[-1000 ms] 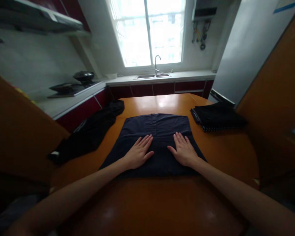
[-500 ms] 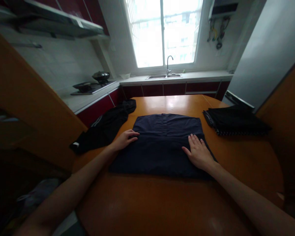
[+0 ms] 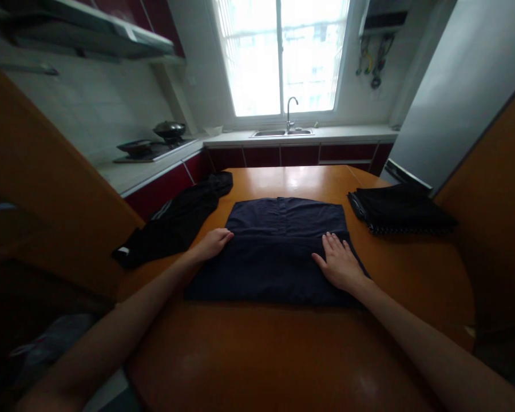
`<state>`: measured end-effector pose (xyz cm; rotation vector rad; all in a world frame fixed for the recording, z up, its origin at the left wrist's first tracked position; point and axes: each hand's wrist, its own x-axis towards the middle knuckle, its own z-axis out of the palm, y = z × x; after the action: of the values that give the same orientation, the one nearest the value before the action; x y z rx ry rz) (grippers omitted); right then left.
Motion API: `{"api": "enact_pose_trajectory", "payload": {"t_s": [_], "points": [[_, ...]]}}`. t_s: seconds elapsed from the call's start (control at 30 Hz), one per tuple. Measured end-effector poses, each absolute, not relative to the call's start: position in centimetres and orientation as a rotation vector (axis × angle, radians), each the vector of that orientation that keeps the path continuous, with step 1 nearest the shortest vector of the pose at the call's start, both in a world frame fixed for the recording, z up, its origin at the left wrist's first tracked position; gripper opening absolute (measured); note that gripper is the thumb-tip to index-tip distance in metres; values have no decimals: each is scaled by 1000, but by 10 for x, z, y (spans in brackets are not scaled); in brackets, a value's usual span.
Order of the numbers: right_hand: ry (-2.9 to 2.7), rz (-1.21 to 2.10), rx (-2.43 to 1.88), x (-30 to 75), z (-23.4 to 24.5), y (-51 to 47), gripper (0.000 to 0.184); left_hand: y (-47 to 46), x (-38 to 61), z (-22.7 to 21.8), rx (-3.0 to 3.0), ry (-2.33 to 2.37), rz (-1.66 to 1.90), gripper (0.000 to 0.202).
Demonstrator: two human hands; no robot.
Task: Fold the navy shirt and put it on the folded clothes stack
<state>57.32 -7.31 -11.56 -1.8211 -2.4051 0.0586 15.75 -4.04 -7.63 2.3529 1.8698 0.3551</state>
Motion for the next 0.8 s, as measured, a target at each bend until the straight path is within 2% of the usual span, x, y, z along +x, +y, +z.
{"api": "enact_pose_trajectory", "payload": {"t_s": [0.27, 0.37, 0.5, 0.6, 0.8], "points": [[-2367, 41, -1816, 572, -119, -73, 78, -63, 184, -67, 2441, 2288, 386, 40], [-2312, -49, -1820, 564, -114, -79, 75, -77, 208, -63, 2685, 1907, 485, 49], [-2399, -55, -1551, 545, -104, -93, 69, -94, 237, -73, 2793, 1429, 284, 65], [-2523, 103, -1429, 536, -100, -98, 70, -97, 243, -84, 2711, 1425, 157, 69], [-2494, 217, -1546, 548, -104, -87, 73, -85, 228, -88, 2577, 1586, 195, 69]]}}
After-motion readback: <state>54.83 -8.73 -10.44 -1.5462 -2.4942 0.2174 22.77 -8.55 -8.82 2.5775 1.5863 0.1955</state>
